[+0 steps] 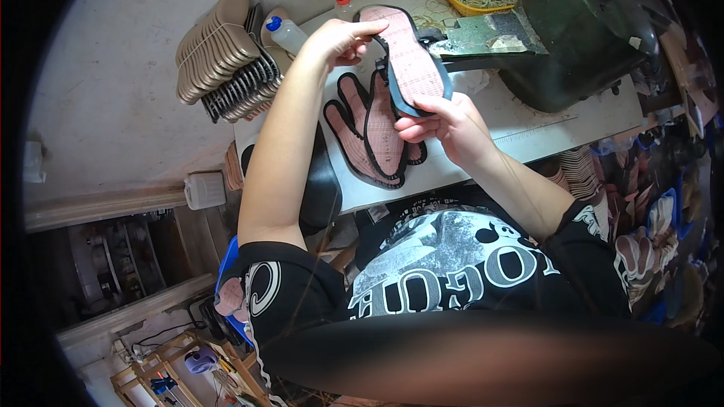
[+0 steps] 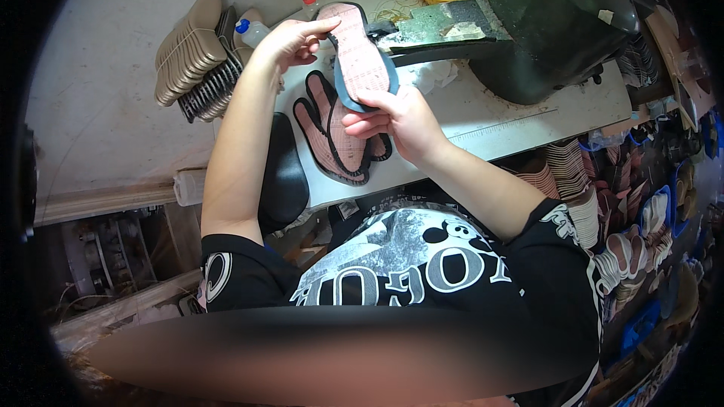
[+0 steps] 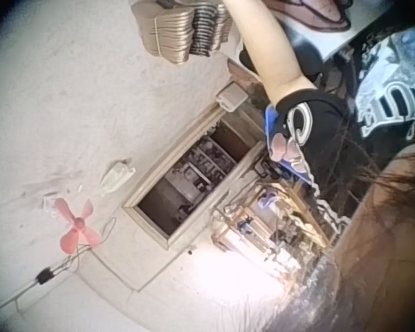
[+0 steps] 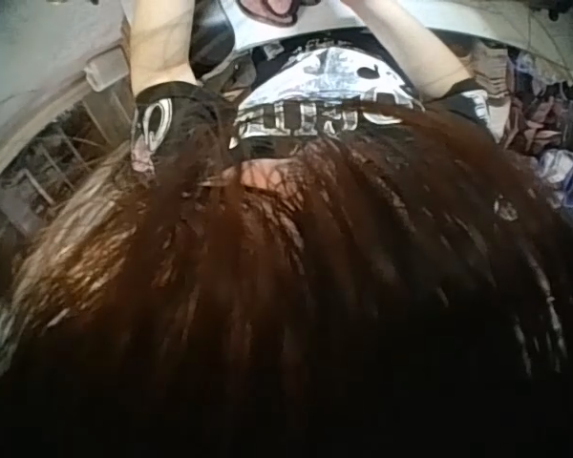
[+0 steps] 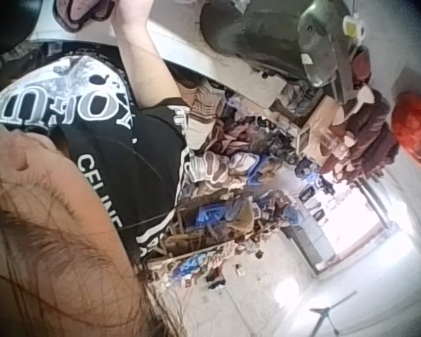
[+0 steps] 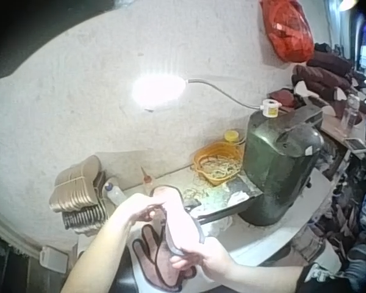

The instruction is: Inspecting and assembling shoe insole components at a workbench.

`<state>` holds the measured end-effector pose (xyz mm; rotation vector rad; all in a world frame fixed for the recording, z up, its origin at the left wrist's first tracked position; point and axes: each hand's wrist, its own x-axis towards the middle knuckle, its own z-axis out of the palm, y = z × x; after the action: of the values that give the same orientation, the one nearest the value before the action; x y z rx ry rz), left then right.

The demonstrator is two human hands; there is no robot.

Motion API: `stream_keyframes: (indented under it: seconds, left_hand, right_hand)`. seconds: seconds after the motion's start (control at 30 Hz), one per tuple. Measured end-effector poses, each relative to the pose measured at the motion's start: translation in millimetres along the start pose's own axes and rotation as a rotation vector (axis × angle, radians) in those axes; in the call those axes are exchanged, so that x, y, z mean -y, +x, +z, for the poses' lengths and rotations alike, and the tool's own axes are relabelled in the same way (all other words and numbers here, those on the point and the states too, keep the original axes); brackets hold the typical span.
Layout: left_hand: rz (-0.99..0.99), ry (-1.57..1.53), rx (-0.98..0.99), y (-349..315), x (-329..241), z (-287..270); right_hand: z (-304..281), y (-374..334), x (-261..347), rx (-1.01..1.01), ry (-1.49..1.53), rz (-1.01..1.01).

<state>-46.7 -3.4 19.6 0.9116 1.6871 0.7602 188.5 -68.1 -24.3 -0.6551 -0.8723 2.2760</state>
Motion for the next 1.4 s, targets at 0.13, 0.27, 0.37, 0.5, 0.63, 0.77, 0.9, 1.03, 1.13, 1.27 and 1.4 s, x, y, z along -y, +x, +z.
stream_keyframes:
  seconds: [0.13, 0.27, 0.37, 0.5, 0.63, 0.77, 0.9, 1.03, 1.13, 1.27, 1.4]
  left_hand:
    - [0.119, 0.531, -0.106, 21.8, -9.6, -15.6]
    - [0.640, 0.702, 0.183, 49.2, -22.9, -21.4]
    - [0.799, 0.969, 0.367, 50.0, -37.2, -19.4]
    - [0.416, 0.811, 0.600, 40.9, -49.1, -9.9]
    - [0.308, 0.766, 0.595, 34.7, -49.9, -12.6]
    - [0.294, 0.937, 0.443, 9.2, -46.4, -14.7]
    - [0.319, 0.904, 0.383, -22.7, -45.2, -2.4]
    - [0.309, 0.859, 0.315, -33.1, -30.5, 3.7]
    - [0.228, 0.713, 0.337, -34.0, -20.0, 5.2]
    - [0.046, 0.589, 0.304, -41.4, -15.9, 12.2]
    - [-0.014, 0.434, 0.261, -45.1, -11.9, 22.9]
  right_hand:
    - [6.9, 18.2, 4.9, -0.014, 0.001, -0.017]
    - [2.8, 31.8, 6.0, -0.069, -0.006, -0.019]
    - [6.0, 39.0, 8.2, -0.074, -0.007, -0.025]
    - [8.1, 41.4, 15.2, -0.061, 0.004, -0.010]
    - [5.8, 41.7, 23.3, -0.049, -0.023, 0.032]
    - [2.5, 41.6, 30.6, -0.022, -0.060, 0.088]
    - [1.6, 37.9, 37.3, -0.016, -0.107, 0.098]
    - [3.3, 38.4, 40.7, -0.018, -0.098, 0.114]
    - [-0.2, 40.6, 40.3, -0.008, -0.113, 0.108]
    - [1.7, 36.9, 46.2, -0.016, -0.178, 0.116]
    - [-7.3, 41.6, 51.9, -0.050, -0.228, 0.230]
